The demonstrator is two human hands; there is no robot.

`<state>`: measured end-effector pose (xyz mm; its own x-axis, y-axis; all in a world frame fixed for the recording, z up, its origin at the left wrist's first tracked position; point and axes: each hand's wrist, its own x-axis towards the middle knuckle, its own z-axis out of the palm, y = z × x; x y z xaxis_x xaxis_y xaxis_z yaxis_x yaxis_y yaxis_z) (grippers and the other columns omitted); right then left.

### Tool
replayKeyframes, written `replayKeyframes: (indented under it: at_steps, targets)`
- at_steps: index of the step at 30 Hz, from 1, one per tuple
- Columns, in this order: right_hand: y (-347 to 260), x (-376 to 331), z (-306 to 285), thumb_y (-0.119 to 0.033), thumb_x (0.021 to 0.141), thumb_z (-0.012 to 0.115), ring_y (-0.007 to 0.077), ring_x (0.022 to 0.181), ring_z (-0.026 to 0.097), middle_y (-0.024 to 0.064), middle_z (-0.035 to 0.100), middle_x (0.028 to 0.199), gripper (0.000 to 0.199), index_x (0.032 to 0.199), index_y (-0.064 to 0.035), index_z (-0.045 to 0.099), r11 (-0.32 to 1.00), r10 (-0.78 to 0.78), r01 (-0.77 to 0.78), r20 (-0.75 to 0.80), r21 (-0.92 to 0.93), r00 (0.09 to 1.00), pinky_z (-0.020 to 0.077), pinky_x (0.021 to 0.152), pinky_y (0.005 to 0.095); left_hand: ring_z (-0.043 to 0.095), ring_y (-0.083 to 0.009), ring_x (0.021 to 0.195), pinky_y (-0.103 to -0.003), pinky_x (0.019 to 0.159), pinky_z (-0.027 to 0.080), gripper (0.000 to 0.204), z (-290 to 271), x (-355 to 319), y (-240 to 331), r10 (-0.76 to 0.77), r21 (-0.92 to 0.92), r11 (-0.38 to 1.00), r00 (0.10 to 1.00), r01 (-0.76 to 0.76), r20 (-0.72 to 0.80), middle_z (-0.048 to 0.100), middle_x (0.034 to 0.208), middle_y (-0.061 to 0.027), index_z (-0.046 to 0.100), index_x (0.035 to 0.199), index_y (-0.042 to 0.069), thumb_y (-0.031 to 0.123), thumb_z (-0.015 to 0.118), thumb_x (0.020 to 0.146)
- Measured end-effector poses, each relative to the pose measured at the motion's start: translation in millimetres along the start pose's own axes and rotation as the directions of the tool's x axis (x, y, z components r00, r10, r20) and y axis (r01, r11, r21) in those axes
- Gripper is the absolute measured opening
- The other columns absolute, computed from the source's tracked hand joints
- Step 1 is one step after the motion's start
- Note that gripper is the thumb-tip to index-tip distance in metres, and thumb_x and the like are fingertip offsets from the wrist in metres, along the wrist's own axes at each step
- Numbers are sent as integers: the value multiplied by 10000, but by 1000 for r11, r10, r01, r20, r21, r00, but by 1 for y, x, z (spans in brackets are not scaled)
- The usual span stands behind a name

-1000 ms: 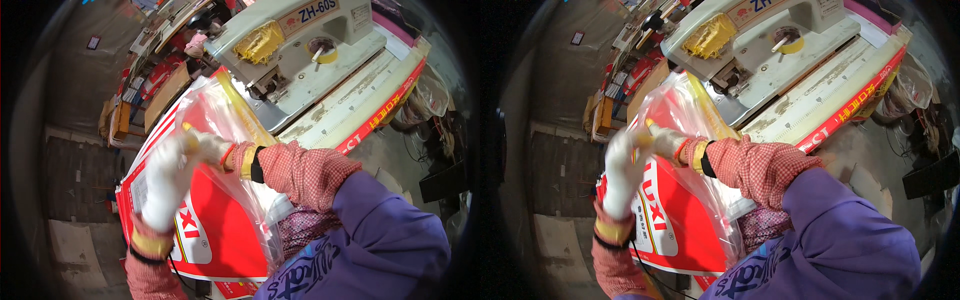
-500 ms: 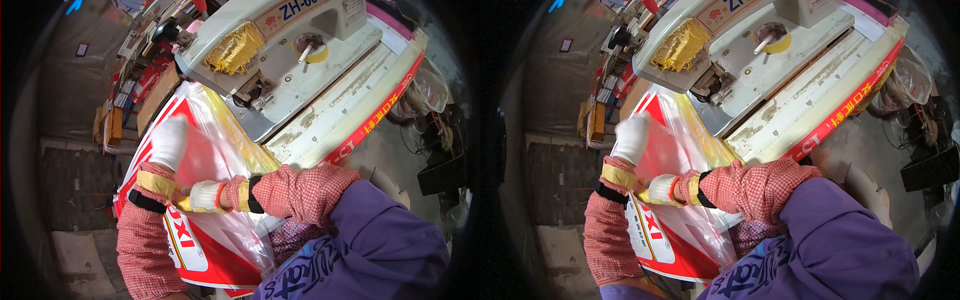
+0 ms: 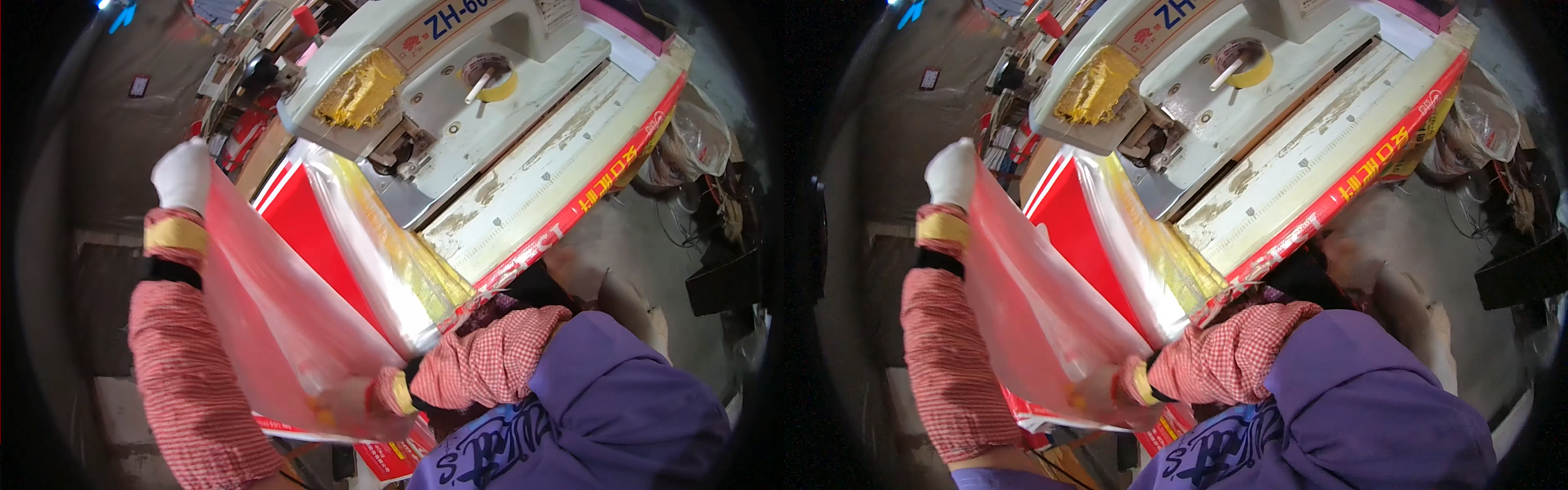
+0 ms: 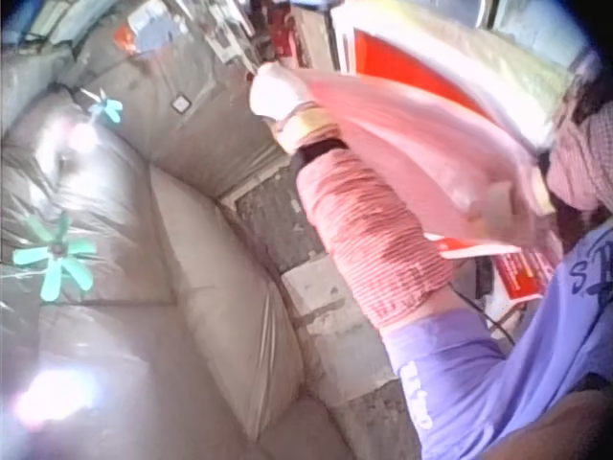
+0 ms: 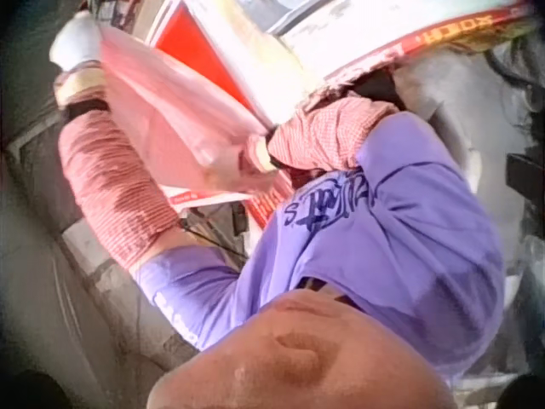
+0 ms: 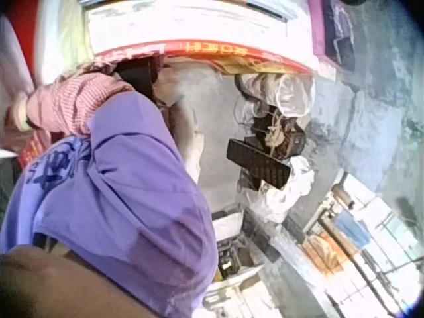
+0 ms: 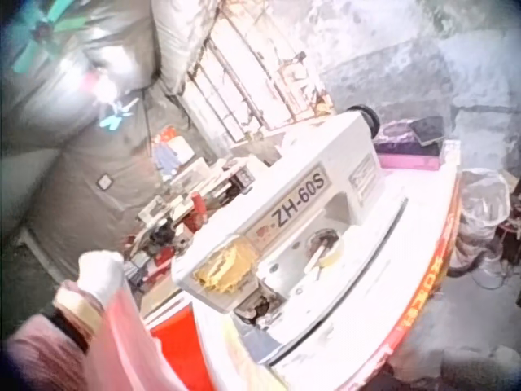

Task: The recorder uses a heat-sealing machine to seal the edges of large plastic fertilizer bags.

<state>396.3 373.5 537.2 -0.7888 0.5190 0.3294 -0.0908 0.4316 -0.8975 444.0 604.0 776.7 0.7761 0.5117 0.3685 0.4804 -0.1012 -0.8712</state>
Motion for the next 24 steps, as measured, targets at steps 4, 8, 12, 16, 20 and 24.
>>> replayKeyframes:
  at_steps: [4, 8, 12, 16, 20, 24]
  targets:
    - [-16, -53, 3, -284, 886, 504, 279, 938, 616, 113, 651, 1038, 340, 1123, -66, 613, 995, 93, -94, -16, -35, 996, 483, 835, 407, 695, -280, 652, -383, 557, 551, 245, -58, 13, -34, 101, 134, 985, 993, -108, 58, 688, 696, -129, 717, 720, 93, 187, 528, 845]
    - [-27, -131, -28, -242, 871, 552, 254, 878, 616, 109, 651, 976, 316, 1108, -39, 604, 941, 210, -245, -165, -234, 964, 491, 800, 390, 639, -364, 943, -465, 797, 500, 377, -98, 11, -35, 49, 11, 998, 940, -56, 337, 676, 987, -169, 686, 982, 95, 315, 384, 925]
    - [-22, -177, -51, -200, 856, 601, 229, 819, 615, 104, 652, 914, 301, 1092, -13, 594, 766, 327, -552, -539, -330, 776, 499, 766, 373, 611, -369, 1002, -461, 846, 477, 450, -114, 9, -29, 42, -19, 999, 925, -38, 379, 654, 1053, -183, 673, 1018, 96, 375, 328, 945]
    - [-14, -179, -77, -204, 773, 680, 280, 786, 637, 103, 652, 919, 496, 1204, -21, 517, 925, -1, -373, -979, -79, 204, 506, 724, 359, 609, -373, 1004, -460, 847, 478, 451, -114, 7, -20, 53, -48, 998, 929, -38, 367, 653, 1056, -185, 674, 1026, 103, 376, 324, 945]
    - [-27, -186, -88, -185, 755, 716, 286, 820, 643, 102, 671, 900, 594, 1270, -18, 472, 890, 205, -451, -943, 68, 261, 512, 751, 374, 609, -369, 1015, -460, 844, 481, 462, -113, 7, -8, 55, -30, 998, 924, -47, 378, 653, 1061, -180, 680, 1020, 103, 383, 321, 942]
    - [-47, -185, -67, -148, 767, 705, 223, 751, 647, 107, 664, 829, 691, 1369, -12, 394, 1000, -1, -20, -939, -8, 344, 530, 705, 350, 603, -371, 1025, -459, 846, 482, 470, -114, 8, 0, 36, -31, 999, 927, -26, 374, 651, 1063, -178, 683, 1001, 96, 371, 306, 943]
